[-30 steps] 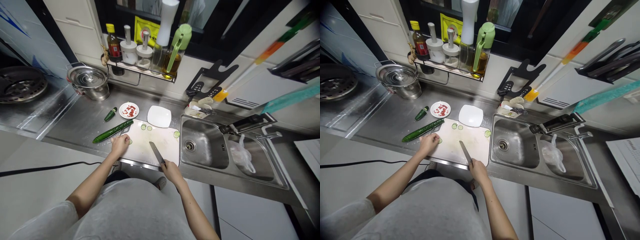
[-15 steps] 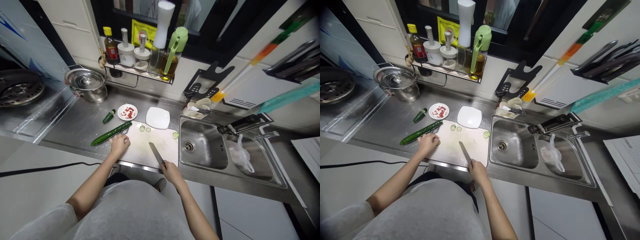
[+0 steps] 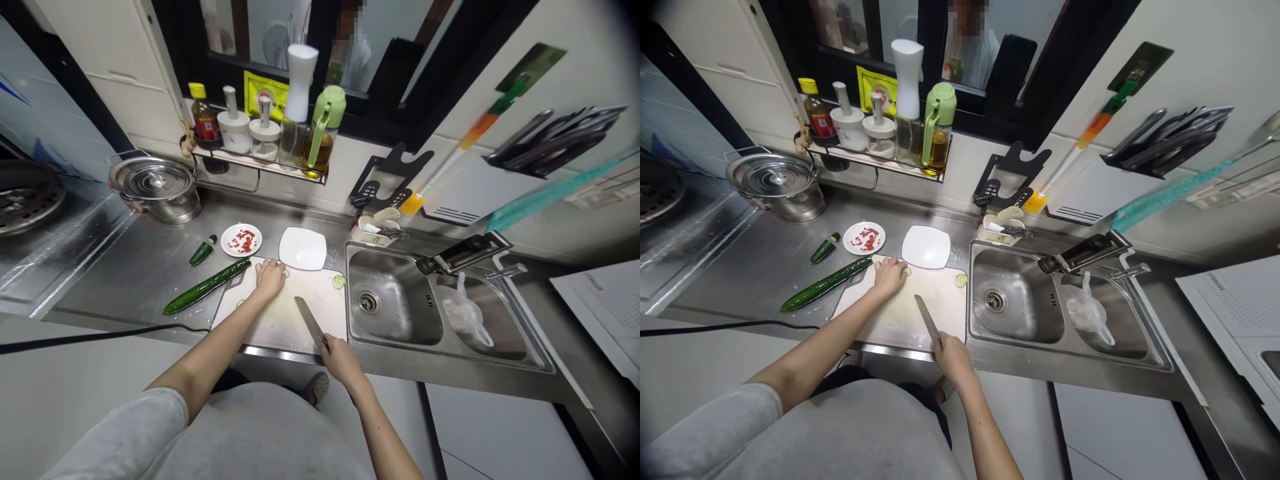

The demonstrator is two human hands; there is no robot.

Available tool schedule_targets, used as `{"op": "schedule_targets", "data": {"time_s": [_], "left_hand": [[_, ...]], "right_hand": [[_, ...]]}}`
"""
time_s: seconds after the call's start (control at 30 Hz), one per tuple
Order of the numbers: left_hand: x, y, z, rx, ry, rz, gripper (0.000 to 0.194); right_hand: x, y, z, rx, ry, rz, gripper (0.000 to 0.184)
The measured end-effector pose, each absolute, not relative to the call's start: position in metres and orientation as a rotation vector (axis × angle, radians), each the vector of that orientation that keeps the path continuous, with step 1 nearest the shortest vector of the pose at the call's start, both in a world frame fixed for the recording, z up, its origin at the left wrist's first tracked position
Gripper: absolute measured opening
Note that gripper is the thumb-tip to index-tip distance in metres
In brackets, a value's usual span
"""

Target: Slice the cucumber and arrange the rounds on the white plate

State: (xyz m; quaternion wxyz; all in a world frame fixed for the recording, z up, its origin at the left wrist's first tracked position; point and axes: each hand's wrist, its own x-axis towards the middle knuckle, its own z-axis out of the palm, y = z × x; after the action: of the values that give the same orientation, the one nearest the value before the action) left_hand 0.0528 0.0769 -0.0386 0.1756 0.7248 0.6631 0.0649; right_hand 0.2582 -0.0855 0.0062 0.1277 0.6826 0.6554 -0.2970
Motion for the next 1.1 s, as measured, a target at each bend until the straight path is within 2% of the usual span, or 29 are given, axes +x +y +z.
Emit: {"op": "schedule_targets", "data": {"time_s": [0.27, 0.57, 0.87, 1.1], "left_hand": [[0.058, 0.091, -0.046, 2.108, 1.87, 0.103, 0.023], [0.058, 0.084, -0.033, 1.894, 1.797, 0.229, 0.013], [0.033, 0.022, -0.038, 1.638, 1.801, 0.263, 0.014], [0.019, -0.002, -0.047, 1.773, 1.88, 0.182, 0.021]], "right_hand": [[0.265, -0.091, 0.003, 2.037, 1.922, -0.869, 0.028], [0.266, -0.088, -0.002, 2.067, 1.913, -0.873, 0.028], [0.256, -0.082, 0.005, 2.035, 1.976, -0.847, 0.028], [0.243, -0.079, 0.007, 1.92, 2.042, -0.78, 0.03]]}}
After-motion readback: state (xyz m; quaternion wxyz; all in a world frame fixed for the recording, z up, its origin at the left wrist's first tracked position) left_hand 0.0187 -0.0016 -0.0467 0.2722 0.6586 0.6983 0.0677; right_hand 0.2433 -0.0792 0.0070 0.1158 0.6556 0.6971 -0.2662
